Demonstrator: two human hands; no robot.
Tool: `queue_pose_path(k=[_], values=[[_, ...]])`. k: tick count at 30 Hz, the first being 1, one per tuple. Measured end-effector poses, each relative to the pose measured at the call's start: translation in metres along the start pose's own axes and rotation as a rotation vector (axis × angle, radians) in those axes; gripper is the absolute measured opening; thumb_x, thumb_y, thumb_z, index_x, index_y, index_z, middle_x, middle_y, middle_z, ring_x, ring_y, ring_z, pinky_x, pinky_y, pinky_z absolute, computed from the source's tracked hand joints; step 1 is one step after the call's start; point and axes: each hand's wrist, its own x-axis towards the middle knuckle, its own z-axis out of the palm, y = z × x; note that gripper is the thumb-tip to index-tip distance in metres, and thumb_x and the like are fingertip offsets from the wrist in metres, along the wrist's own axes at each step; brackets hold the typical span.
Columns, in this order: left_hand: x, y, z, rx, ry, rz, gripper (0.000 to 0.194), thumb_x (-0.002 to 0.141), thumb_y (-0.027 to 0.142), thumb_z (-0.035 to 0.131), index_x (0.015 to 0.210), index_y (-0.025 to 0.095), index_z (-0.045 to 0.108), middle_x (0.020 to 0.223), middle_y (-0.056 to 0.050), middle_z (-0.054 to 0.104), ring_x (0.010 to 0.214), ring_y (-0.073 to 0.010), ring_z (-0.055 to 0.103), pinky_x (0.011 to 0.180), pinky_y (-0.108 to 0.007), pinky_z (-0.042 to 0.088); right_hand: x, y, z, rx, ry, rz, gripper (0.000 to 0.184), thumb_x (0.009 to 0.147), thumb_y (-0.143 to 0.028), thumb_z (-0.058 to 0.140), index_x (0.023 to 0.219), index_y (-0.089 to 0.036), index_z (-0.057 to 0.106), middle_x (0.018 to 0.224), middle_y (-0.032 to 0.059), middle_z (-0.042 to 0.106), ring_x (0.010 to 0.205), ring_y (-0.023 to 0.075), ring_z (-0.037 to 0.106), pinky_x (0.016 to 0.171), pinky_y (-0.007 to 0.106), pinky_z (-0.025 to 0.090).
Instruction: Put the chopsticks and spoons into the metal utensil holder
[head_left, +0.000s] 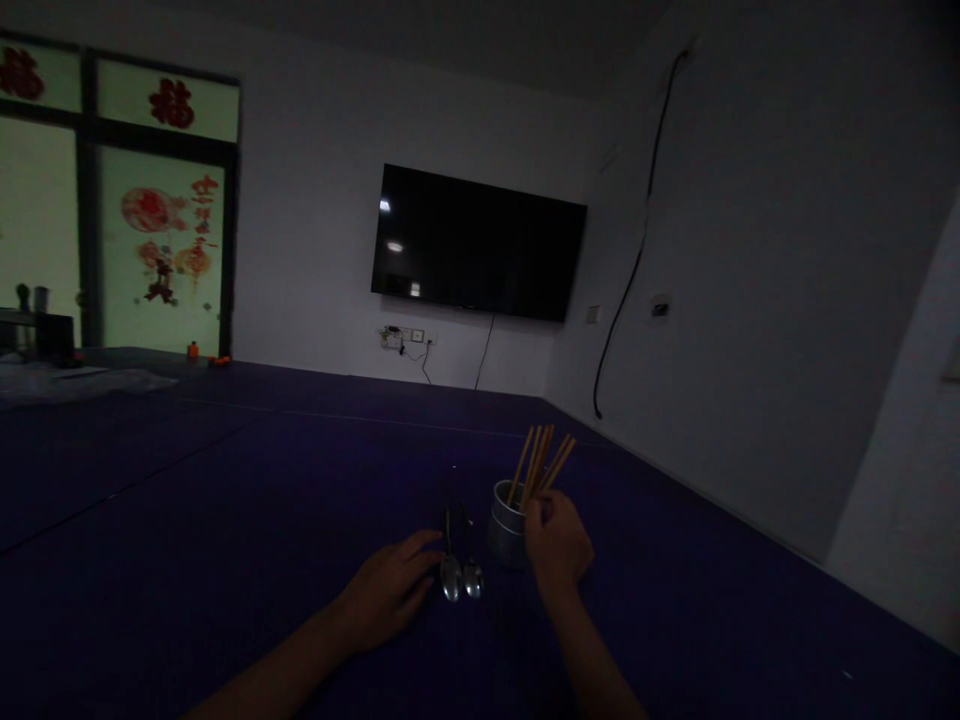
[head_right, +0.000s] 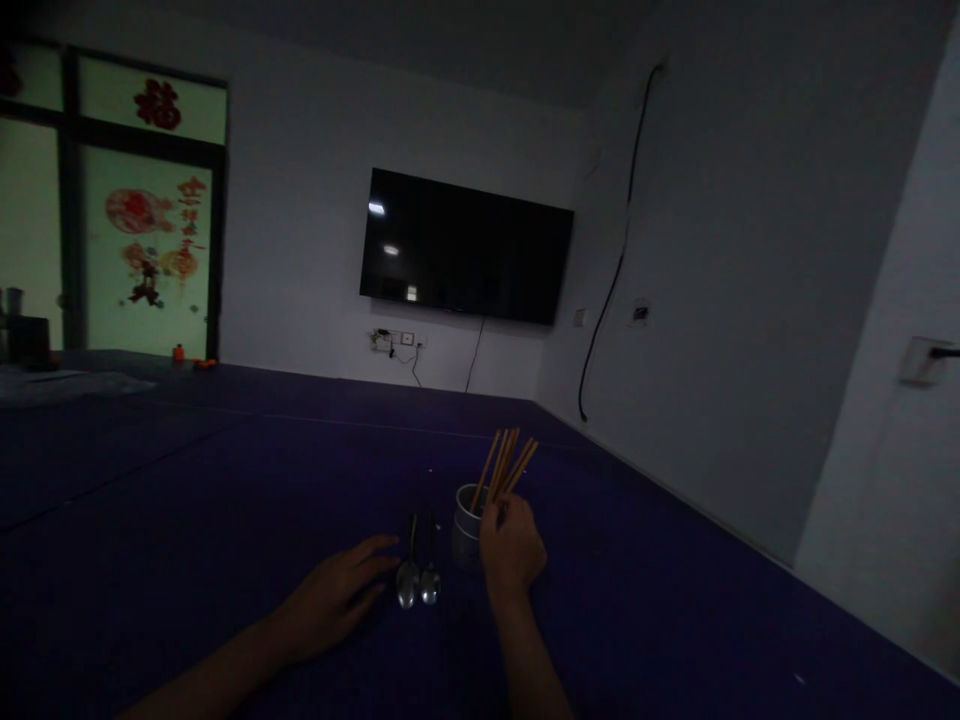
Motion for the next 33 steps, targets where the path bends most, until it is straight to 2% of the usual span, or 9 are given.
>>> queue_pose_path(k=[9, 14, 18, 22, 24, 25, 28, 30, 33], values=[[0.002, 0.0, -0.002, -0.026, -0.051, -0.008, 0.033, 0.088, 0.016, 0.042, 0.119, 0.026, 0.05, 0.133, -0.006, 0.049, 0.113, -0.0186, 0.054, 0.091, -0.032, 0.048, 0.001, -0.002, 0.001, 0.129, -0.003, 0.136, 0.028, 0.081, -0.032, 0.042, 0.095, -0.021, 0.063, 0.078, 0.0034, 0.066, 0.068, 0.0198, 0.056, 0.055, 0.026, 0.03], [0.001, 0.002, -0.003, -0.043, -0.058, -0.01, 0.033, 0.087, 0.017, 0.043, 0.118, 0.026, 0.05, 0.132, -0.005, 0.049, 0.112, -0.0184, 0.054, 0.091, -0.032, 0.048, 0.001, -0.003, 0.0, 0.198, 0.064, 0.194, 0.028, 0.076, -0.035, 0.047, 0.093, -0.02, 0.063, 0.065, 0.0011, 0.06, 0.06, 0.0186, 0.053, 0.052, 0.026, 0.029], [0.0, 0.0, -0.001, -0.044, -0.081, -0.013, 0.032, 0.087, 0.017, 0.043, 0.117, 0.026, 0.051, 0.131, -0.005, 0.05, 0.11, -0.0182, 0.055, 0.091, -0.032, 0.048, 0.0, -0.005, -0.002, 0.246, 0.136, 0.168, 0.031, 0.075, -0.039, 0.047, 0.091, -0.018, 0.064, 0.061, 0.0002, 0.057, 0.055, 0.0174, 0.051, 0.051, 0.025, 0.029], [0.001, -0.004, 0.001, -0.035, -0.092, -0.012, 0.03, 0.087, 0.017, 0.043, 0.114, 0.026, 0.053, 0.128, -0.005, 0.053, 0.11, -0.0184, 0.054, 0.09, -0.031, 0.047, -0.007, -0.016, -0.004, 0.295, 0.164, 0.01, 0.036, 0.08, -0.042, 0.042, 0.087, -0.016, 0.065, 0.058, 0.001, 0.057, 0.055, 0.0173, 0.053, 0.053, 0.025, 0.033], [0.003, -0.004, 0.001, -0.032, -0.083, -0.002, 0.027, 0.087, 0.017, 0.042, 0.109, 0.024, 0.056, 0.118, -0.005, 0.058, 0.103, -0.0174, 0.057, 0.086, -0.029, 0.048, -0.016, -0.025, -0.004, 0.282, 0.077, -0.123, 0.038, 0.084, -0.042, 0.039, 0.087, -0.017, 0.066, 0.061, 0.0023, 0.061, 0.056, 0.0167, 0.055, 0.055, 0.025, 0.036], [0.004, -0.004, 0.0, -0.031, -0.076, 0.002, 0.025, 0.088, 0.018, 0.041, 0.106, 0.023, 0.057, 0.111, -0.005, 0.061, 0.098, -0.0167, 0.058, 0.083, -0.028, 0.048, -0.021, -0.03, -0.003, 0.251, -0.008, -0.214, 0.037, 0.086, -0.041, 0.038, 0.089, -0.019, 0.067, 0.065, 0.0028, 0.064, 0.058, 0.0163, 0.057, 0.057, 0.024, 0.036], [0.006, -0.003, -0.001, -0.016, -0.052, -0.003, 0.022, 0.089, 0.019, 0.039, 0.095, 0.021, 0.06, 0.093, -0.004, 0.063, 0.086, -0.0156, 0.06, 0.076, -0.026, 0.048, -0.037, -0.044, -0.001, 0.08, -0.354, -0.482, 0.031, 0.089, -0.034, 0.04, 0.089, -0.024, 0.069, 0.077, 0.0028, 0.07, 0.07, 0.0154, 0.063, 0.063, 0.022, 0.038], [0.006, -0.003, -0.002, 0.003, -0.046, -0.021, 0.021, 0.088, 0.019, 0.039, 0.09, 0.02, 0.06, 0.089, -0.004, 0.063, 0.082, -0.0155, 0.06, 0.074, -0.025, 0.048, -0.045, -0.05, 0.001, -0.036, -0.5, -0.54, 0.028, 0.088, -0.038, 0.045, 0.086, -0.024, 0.07, 0.077, 0.004, 0.071, 0.074, 0.0174, 0.065, 0.063, 0.023, 0.04], [0.006, -0.003, -0.001, 0.031, -0.04, -0.033, 0.02, 0.088, 0.018, 0.039, 0.084, 0.019, 0.059, 0.085, -0.005, 0.063, 0.077, -0.0149, 0.059, 0.069, -0.024, 0.047, -0.052, -0.054, 0.002, -0.122, -0.57, -0.531, 0.031, 0.084, -0.046, 0.052, 0.083, -0.022, 0.071, 0.078, 0.0077, 0.071, 0.077, 0.0208, 0.066, 0.065, 0.026, 0.042]])
